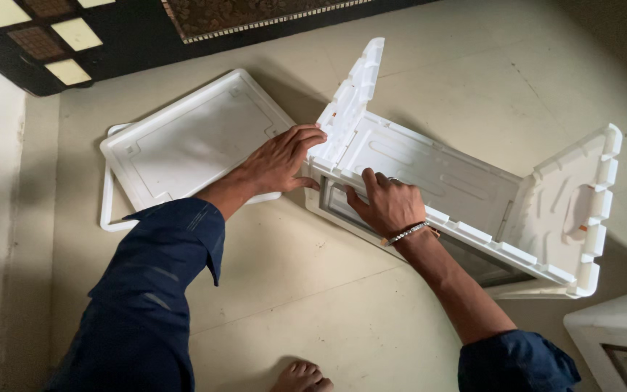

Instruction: The person assembles a white plastic cooler by unfolding its sides, inserting a handle, and securing the lid. They repeat the process with a second cooler, handling the body, lid, and handle components.

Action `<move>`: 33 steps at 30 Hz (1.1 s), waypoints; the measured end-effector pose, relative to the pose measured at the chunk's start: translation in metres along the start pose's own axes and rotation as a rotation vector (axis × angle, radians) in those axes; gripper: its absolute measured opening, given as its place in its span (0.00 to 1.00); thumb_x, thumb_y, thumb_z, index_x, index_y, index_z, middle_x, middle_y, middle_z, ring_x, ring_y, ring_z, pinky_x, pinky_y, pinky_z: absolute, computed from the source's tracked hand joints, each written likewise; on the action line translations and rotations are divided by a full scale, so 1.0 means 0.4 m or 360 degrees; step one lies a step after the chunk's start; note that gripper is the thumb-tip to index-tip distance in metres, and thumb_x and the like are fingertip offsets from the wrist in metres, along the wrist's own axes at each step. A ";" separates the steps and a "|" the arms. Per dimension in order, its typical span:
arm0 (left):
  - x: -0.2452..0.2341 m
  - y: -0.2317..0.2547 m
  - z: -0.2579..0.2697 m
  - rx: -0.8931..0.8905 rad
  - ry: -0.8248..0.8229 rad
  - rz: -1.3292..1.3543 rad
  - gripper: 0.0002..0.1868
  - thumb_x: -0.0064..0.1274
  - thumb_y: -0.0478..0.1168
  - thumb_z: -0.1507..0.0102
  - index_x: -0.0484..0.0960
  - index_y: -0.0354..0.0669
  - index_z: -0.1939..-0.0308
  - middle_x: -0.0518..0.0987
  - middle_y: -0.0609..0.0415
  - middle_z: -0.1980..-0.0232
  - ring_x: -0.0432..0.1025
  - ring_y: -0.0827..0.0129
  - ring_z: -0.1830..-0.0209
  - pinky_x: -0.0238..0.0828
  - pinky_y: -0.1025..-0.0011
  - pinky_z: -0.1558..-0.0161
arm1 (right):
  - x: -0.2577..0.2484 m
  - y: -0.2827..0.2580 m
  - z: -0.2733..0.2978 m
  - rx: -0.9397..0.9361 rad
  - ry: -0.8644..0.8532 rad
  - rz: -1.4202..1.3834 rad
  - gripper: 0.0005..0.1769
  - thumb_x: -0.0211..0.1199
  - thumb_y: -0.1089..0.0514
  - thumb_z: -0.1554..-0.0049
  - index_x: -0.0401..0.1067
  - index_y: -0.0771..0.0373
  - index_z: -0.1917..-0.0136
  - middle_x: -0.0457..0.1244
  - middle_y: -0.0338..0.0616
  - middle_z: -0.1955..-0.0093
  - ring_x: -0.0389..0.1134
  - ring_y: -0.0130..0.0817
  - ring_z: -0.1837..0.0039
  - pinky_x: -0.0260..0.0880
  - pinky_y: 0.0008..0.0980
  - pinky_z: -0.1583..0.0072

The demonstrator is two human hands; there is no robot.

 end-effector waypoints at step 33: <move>0.029 -0.027 -0.010 0.0088 -0.0141 -0.0198 0.35 0.50 0.52 0.32 0.61 0.37 0.27 0.62 0.52 0.26 0.57 0.63 0.25 0.68 0.63 0.33 | 0.001 -0.014 0.009 0.0019 0.0055 0.0039 0.23 0.64 0.40 0.40 0.70 0.63 0.57 0.68 0.44 0.67 0.70 0.41 0.71 0.69 0.39 0.72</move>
Point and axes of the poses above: each hand's wrist, its own z-axis away from the middle knuckle, its own x-axis out of the palm, y = z × x, the point moved 7 cm from there along -z, towards the middle knuckle
